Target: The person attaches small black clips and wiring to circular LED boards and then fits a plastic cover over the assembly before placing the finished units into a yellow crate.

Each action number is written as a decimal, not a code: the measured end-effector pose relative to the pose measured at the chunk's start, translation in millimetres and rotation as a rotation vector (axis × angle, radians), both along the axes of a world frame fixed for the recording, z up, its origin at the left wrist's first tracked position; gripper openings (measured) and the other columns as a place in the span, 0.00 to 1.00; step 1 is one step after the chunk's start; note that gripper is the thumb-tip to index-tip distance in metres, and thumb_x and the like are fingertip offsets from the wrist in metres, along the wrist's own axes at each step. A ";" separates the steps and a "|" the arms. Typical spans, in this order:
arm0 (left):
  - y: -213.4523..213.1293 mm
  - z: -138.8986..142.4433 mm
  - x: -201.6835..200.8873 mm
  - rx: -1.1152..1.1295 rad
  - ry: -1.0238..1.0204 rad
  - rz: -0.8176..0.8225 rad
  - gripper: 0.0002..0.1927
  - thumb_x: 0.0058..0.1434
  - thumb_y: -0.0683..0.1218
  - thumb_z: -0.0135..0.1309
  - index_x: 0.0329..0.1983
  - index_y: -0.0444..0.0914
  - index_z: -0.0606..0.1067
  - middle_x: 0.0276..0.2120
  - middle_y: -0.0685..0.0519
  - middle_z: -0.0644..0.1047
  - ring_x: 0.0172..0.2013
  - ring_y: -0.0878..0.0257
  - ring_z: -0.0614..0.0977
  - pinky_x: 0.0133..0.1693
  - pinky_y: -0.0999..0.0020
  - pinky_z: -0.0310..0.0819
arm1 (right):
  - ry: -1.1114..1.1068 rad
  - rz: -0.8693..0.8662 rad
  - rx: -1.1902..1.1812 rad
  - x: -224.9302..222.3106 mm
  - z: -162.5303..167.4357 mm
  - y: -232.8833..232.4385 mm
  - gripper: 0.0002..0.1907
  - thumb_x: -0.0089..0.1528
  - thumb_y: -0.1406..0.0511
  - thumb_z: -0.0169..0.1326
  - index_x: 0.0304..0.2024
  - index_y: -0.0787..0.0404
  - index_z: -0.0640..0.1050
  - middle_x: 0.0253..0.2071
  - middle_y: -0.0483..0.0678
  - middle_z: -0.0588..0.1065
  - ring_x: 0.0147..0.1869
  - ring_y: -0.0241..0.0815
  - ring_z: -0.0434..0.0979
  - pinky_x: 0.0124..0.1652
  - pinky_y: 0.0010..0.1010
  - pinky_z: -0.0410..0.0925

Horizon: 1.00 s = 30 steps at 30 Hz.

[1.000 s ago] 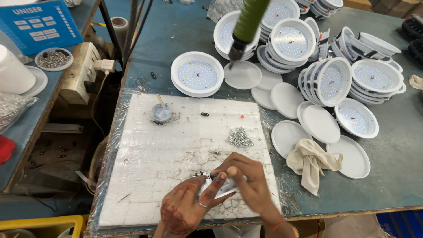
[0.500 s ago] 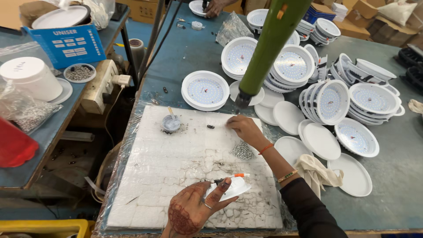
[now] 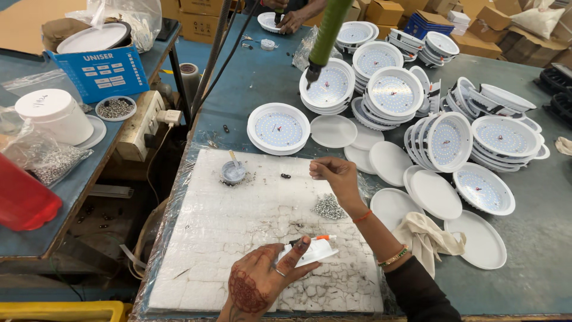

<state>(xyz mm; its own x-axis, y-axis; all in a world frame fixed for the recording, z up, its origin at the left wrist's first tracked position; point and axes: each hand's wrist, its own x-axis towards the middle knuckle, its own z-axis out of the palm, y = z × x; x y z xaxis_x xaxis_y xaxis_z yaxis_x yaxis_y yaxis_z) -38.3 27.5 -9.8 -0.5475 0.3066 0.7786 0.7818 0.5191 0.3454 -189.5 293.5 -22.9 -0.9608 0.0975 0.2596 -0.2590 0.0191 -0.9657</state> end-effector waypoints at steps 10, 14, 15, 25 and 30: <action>0.6 1.5 0.6 -0.005 -0.027 -0.029 0.42 0.49 0.61 0.72 0.67 0.51 0.70 0.27 0.46 0.81 0.32 0.54 0.87 0.28 0.63 0.82 | -0.029 0.065 -0.034 16.7 11.9 -2.3 0.13 0.64 0.68 0.59 0.50 0.67 0.82 0.44 0.49 0.81 0.44 0.36 0.82 0.48 0.30 0.76; 1.4 1.3 0.2 -0.013 -0.010 -0.019 0.42 0.49 0.62 0.71 0.66 0.52 0.70 0.27 0.45 0.81 0.32 0.53 0.87 0.27 0.63 0.82 | -0.032 0.048 -0.088 19.8 20.3 -1.6 0.12 0.62 0.68 0.60 0.48 0.67 0.80 0.43 0.48 0.80 0.45 0.38 0.83 0.49 0.32 0.76; 1.4 1.5 0.1 -0.016 -0.010 -0.018 0.41 0.49 0.62 0.71 0.66 0.52 0.70 0.27 0.45 0.81 0.32 0.53 0.87 0.27 0.62 0.82 | -0.017 0.055 -0.083 19.9 21.9 -1.1 0.11 0.62 0.68 0.61 0.46 0.67 0.80 0.43 0.48 0.80 0.46 0.38 0.83 0.51 0.31 0.76; 1.3 2.4 -0.3 -0.035 -0.011 -0.032 0.40 0.51 0.61 0.71 0.66 0.52 0.70 0.26 0.46 0.80 0.29 0.54 0.86 0.25 0.63 0.81 | 0.114 0.000 -0.063 11.5 40.3 -3.4 0.15 0.63 0.70 0.61 0.51 0.69 0.81 0.42 0.50 0.82 0.46 0.35 0.82 0.49 0.28 0.75; 1.1 2.9 0.1 -0.051 -0.011 -0.026 0.40 0.51 0.61 0.71 0.67 0.52 0.70 0.26 0.46 0.80 0.29 0.54 0.86 0.25 0.62 0.81 | 0.208 -0.030 -0.062 8.7 63.5 -11.1 0.16 0.65 0.71 0.60 0.55 0.69 0.79 0.41 0.51 0.82 0.43 0.36 0.81 0.48 0.29 0.75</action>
<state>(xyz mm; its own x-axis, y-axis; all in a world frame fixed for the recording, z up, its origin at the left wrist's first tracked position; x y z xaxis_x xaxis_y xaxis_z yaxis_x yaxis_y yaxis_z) -38.2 28.6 -6.9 -0.5472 0.3601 0.7555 0.7916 0.5157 0.3276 -180.7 282.4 40.6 -0.8834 0.1475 0.4449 -0.4534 -0.0282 -0.8909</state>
